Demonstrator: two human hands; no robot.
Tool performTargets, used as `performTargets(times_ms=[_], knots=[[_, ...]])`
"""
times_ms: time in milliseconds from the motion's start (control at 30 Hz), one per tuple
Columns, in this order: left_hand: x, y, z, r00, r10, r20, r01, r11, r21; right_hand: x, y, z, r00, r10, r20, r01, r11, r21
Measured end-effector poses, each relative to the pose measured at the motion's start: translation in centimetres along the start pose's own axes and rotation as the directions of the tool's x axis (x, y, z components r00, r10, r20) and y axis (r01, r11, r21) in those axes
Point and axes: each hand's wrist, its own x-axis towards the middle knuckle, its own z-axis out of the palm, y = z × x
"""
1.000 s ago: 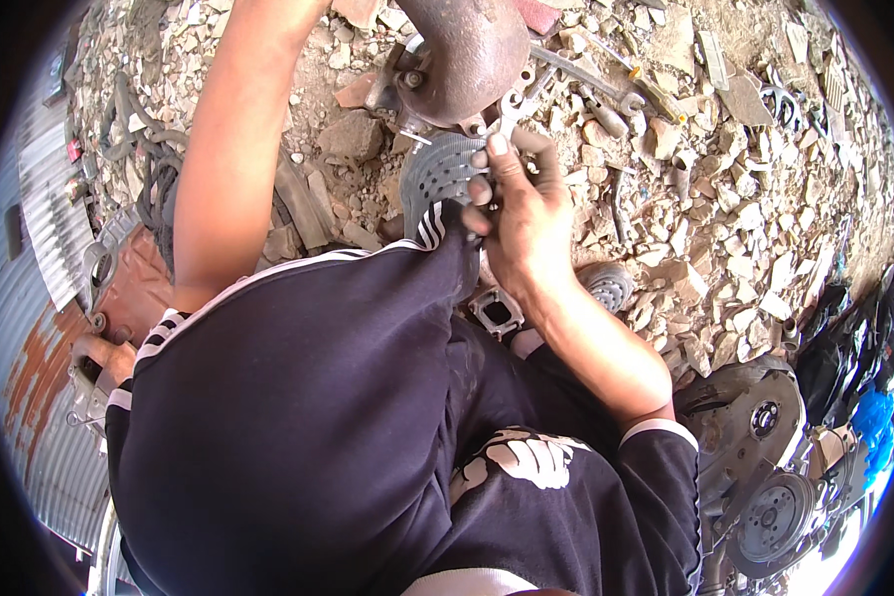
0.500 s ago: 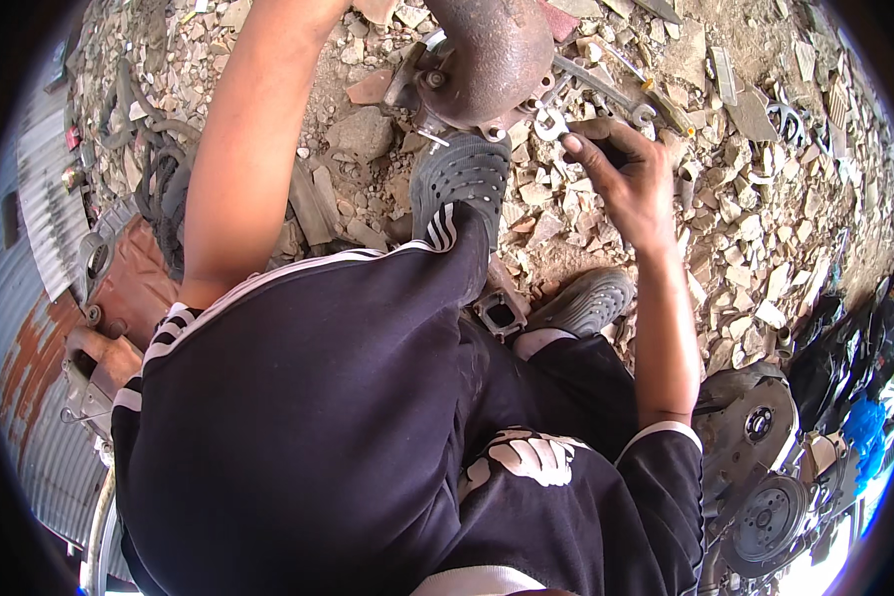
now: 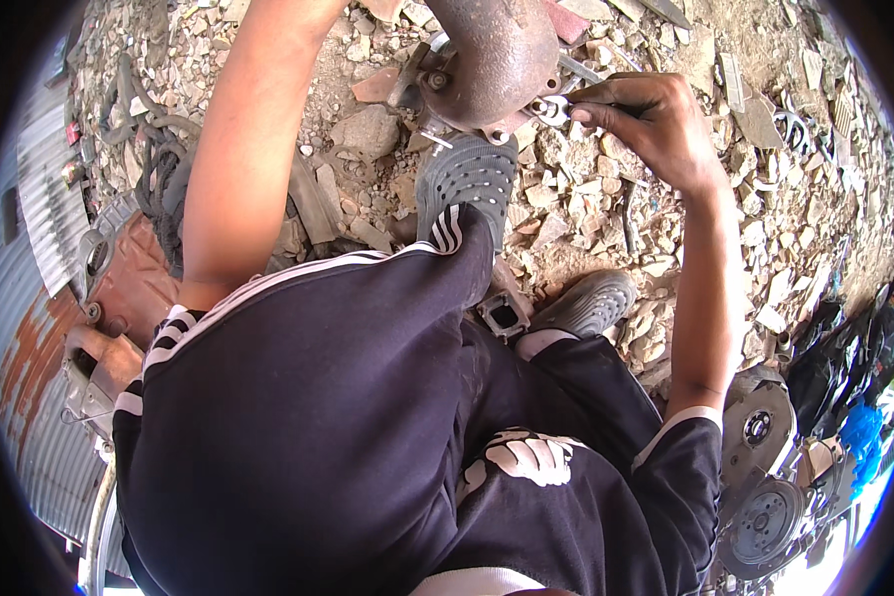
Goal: The person sits on the ground and uses a wrench to loosen and remove bolts from a metal exhaust manifold. They separate the manifold into two pieces and then reassemble them, tightening the bolts back into place.
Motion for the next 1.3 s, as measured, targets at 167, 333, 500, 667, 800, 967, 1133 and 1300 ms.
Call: performTargets(times_ms=[167, 333, 500, 667, 800, 967, 1133, 1300], knots=[[0.1, 0.6, -0.2, 0.997, -0.065, 0.038, 0.065, 0.998, 0.012, 1.9, 0.7, -0.7, 0.993, -0.104, 0.063, 0.099, 0.992, 0.08], [0.3, -0.4, 0.1, 1.0, 0.011, -0.001, -0.011, 1.0, -0.004, 4.9, -1.6, -3.4, 0.977, 0.033, 0.209, -0.021, 0.998, -0.059], [0.3, 0.2, -0.4, 0.997, -0.053, 0.056, 0.051, 0.998, 0.037, 7.0, -3.6, -4.6, 0.943, 0.039, 0.331, -0.022, 0.998, -0.057], [-0.2, -1.2, 0.0, 1.0, -0.003, -0.017, 0.003, 1.0, 0.012, 5.2, -1.3, -1.3, 0.984, -0.16, 0.075, 0.16, 0.987, 0.01], [-0.1, -1.1, -0.1, 1.0, -0.023, 0.015, 0.024, 0.999, -0.047, 1.2, 0.3, 1.5, 0.989, 0.128, 0.078, -0.147, 0.925, 0.351], [-0.4, -1.5, 0.4, 0.995, 0.079, -0.062, -0.079, 0.997, 0.003, -2.6, -2.6, 6.3, 0.891, 0.438, 0.115, -0.372, 0.565, 0.737], [-0.2, -1.0, -0.1, 1.0, 0.01, 0.007, -0.011, 0.999, 0.036, -2.9, -5.6, 11.1, 0.843, 0.529, 0.102, -0.154, 0.055, 0.987], [-0.2, -0.7, 0.1, 1.0, -0.009, -0.018, 0.01, 0.997, 0.073, -3.0, -8.5, 11.2, 0.787, 0.572, 0.23, -0.024, -0.345, 0.938]])
